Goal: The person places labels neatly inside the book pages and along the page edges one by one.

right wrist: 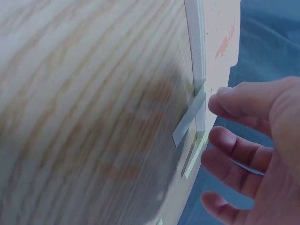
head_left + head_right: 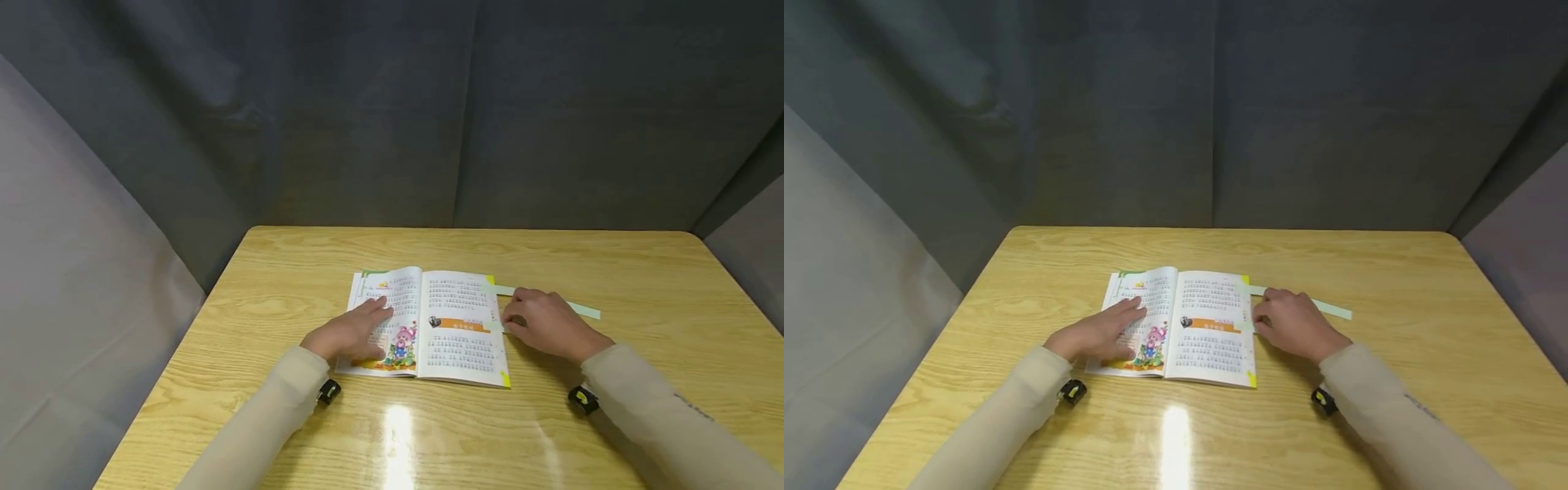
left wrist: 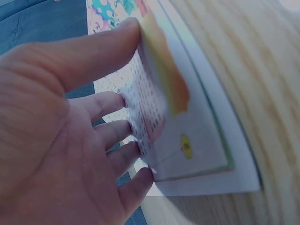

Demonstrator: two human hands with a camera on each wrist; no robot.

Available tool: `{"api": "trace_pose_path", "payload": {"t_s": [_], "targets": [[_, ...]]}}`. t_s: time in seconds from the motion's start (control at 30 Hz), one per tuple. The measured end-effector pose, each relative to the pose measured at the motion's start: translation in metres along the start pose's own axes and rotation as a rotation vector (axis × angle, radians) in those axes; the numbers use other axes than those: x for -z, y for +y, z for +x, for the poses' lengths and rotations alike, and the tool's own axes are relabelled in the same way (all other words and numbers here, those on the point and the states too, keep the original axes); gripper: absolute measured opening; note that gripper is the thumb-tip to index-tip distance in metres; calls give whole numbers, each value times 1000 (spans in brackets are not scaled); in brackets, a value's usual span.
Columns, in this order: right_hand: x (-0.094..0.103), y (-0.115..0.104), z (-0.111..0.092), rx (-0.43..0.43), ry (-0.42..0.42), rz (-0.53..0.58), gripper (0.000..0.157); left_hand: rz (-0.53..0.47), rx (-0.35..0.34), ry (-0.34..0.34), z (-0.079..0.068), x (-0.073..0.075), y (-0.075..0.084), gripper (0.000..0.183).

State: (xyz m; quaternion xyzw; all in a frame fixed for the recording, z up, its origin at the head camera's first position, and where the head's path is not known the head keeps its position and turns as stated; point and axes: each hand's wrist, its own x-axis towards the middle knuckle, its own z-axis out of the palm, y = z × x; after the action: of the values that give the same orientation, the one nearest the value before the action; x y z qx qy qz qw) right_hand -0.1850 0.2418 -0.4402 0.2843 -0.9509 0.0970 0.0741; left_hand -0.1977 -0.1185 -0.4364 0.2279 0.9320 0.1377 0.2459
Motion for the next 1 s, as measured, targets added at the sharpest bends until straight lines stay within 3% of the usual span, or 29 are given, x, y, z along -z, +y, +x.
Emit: {"api": "trace_pose_path", "payload": {"t_s": [0.43, 0.77, 1.0], "targets": [[18, 16, -10, -94, -37, 106, 5, -2, 5, -5, 0, 0, 1, 81], [43, 48, -16, -252, -47, 176, 17, -5, 3, 3, -1, -1, 2, 80], [51, 66, -26, -290, -62, 151, 20, -8, 1, -2, -1, -1, 1, 80]]}}
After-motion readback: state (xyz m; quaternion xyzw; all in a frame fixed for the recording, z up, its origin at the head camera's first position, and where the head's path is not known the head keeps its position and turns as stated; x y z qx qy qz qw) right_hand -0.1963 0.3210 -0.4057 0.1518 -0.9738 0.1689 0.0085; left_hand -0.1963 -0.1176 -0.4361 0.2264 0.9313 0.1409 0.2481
